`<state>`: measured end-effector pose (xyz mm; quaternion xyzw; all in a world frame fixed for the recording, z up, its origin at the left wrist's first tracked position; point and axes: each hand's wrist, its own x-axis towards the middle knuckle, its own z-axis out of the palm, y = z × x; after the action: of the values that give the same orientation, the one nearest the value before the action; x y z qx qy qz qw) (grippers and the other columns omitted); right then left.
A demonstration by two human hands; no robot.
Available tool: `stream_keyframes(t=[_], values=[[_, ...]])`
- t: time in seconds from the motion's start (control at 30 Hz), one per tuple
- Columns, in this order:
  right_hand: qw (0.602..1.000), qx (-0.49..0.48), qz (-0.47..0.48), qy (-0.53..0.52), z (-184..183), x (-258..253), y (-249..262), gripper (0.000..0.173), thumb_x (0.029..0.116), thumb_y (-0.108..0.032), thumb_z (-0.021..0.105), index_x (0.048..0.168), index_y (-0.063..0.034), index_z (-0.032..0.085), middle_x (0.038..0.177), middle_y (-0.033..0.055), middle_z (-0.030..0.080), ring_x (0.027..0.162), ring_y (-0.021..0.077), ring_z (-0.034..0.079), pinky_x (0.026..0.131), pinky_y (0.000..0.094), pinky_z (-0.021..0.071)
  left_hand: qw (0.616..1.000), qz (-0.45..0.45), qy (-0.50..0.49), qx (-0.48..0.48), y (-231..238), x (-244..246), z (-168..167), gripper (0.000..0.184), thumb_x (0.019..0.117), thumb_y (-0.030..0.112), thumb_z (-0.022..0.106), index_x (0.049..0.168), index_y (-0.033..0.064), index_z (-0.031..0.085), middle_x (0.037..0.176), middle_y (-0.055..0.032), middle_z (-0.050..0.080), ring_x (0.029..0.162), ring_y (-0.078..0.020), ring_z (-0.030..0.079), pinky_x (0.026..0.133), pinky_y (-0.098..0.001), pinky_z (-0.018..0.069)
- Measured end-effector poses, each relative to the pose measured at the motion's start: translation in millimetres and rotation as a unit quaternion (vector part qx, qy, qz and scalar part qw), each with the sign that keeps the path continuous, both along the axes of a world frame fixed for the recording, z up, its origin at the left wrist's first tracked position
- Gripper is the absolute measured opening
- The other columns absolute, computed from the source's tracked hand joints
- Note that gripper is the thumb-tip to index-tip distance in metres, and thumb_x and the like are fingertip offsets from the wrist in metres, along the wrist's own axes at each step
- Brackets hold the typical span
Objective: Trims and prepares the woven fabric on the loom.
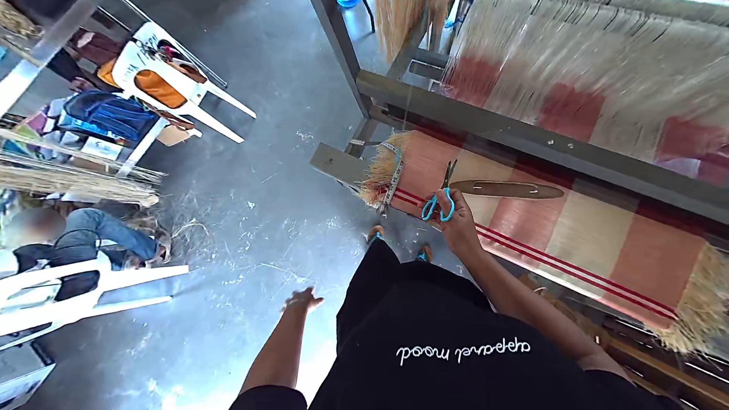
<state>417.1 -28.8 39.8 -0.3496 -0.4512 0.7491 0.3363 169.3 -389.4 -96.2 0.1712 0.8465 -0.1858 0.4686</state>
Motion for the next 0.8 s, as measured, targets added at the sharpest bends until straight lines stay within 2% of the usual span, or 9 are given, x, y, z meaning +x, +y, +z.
stream_keyframes(t=[0.07,0.3,0.37,0.43,0.53,0.6,0.67,0.73,0.8], values=[[1.000,0.010,0.004,-0.004,5.2,-8.4,-9.2,0.022,0.1091,-0.022,0.049,0.119,-0.0028,0.054,0.105,0.0141,0.072,0.089,0.0229,0.073,0.082,0.0387,0.0617,0.995,-0.027,0.023,0.089,60.6,-7.2,34.5,0.077,0.0907,0.038,0.076,0.158,0.0277,0.041,0.163,-0.0369,0.018,0.143,-0.0715,0.012,0.102,-0.0919,0.0108],[0.996,0.035,-0.029,0.081,37.0,-58.9,-41.0,0.019,0.1098,-0.019,0.047,0.118,-0.0039,0.053,0.110,0.0167,0.072,0.095,0.0270,0.074,0.085,0.0412,0.0624,0.885,-0.180,-0.090,0.419,254.4,-14.5,90.9,0.047,0.1074,0.037,0.047,0.137,0.0028,0.061,0.132,-0.0211,0.065,0.125,-0.0369,0.062,0.108,-0.0577,0.0470],[0.992,0.044,-0.065,0.098,42.7,-73.0,-55.4,0.019,0.1101,-0.020,0.046,0.117,-0.0036,0.053,0.109,0.0170,0.071,0.094,0.0268,0.074,0.083,0.0402,0.0625,0.834,-0.234,-0.019,0.499,269.6,-6.5,103.6,0.040,0.1061,0.028,0.046,0.130,0.0005,0.062,0.119,-0.0227,0.068,0.110,-0.0383,0.068,0.094,-0.0553,0.0551],[0.989,0.045,-0.107,0.094,46.0,-84.1,-70.6,0.021,0.1109,-0.021,0.043,0.117,-0.0030,0.052,0.108,0.0173,0.071,0.094,0.0272,0.073,0.081,0.0395,0.0624,0.762,-0.284,0.028,0.582,279.9,-16.1,98.6,0.035,0.0993,0.014,0.053,0.132,0.0038,0.061,0.131,-0.0257,0.060,0.115,-0.0425,0.063,0.092,-0.0554,0.0561],[0.981,0.045,-0.179,0.065,42.7,-99.1,-92.3,0.023,0.1119,-0.021,0.038,0.116,-0.0023,0.052,0.107,0.0178,0.072,0.092,0.0274,0.074,0.079,0.0391,0.0626,0.666,-0.426,-0.005,0.612,304.4,-44.4,83.3,0.064,0.0911,0.007,0.062,0.148,0.0352,0.055,0.163,-0.0119,0.038,0.146,-0.0399,0.037,0.108,-0.0650,0.0384],[0.972,0.039,-0.230,0.042,38.8,-106.3,-107.8,0.025,0.1117,-0.023,0.038,0.116,-0.0027,0.052,0.106,0.0164,0.072,0.090,0.0260,0.074,0.078,0.0376,0.0630,0.610,-0.521,-0.043,0.595,320.7,-54.2,69.5,0.044,0.0984,0.019,0.062,0.141,0.0313,0.063,0.167,0.0002,0.034,0.158,-0.0331,0.018,0.121,-0.0711,0.0143],[0.960,0.046,-0.274,0.036,36.6,-110.6,-121.9,0.027,0.1113,-0.027,0.039,0.114,-0.0035,0.052,0.105,0.0157,0.073,0.089,0.0260,0.074,0.078,0.0374,0.0632,0.570,-0.574,-0.071,0.583,335.5,-62.8,64.6,0.031,0.0998,0.019,0.062,0.129,0.0177,0.070,0.157,-0.0028,0.050,0.155,-0.0318,0.026,0.122,-0.0702,0.0079],[0.946,0.046,-0.317,0.040,34.7,-112.3,-134.3,0.027,0.1102,-0.031,0.043,0.113,-0.0063,0.054,0.105,0.0136,0.073,0.089,0.0256,0.075,0.077,0.0374,0.0632,0.582,-0.565,-0.107,0.574,342.3,-79.7,82.4,0.024,0.1010,0.013,0.059,0.122,0.0081,0.069,0.133,-0.0088,0.067,0.141,-0.0284,0.051,0.125,-0.0646,0.0141],[0.936,0.021,-0.350,0.034,30.4,-115.7,-142.8,0.027,0.1104,-0.030,0.040,0.111,-0.0074,0.054,0.103,0.0125,0.074,0.088,0.0248,0.075,0.076,0.0371,0.0635,0.668,-0.426,-0.176,0.584,342.0,-118.2,111.5,0.030,0.1061,0.009,0.046,0.130,-0.0057,0.059,0.122,-0.0175,0.069,0.119,-0.0276,0.066,0.121,-0.0510,0.0344]])
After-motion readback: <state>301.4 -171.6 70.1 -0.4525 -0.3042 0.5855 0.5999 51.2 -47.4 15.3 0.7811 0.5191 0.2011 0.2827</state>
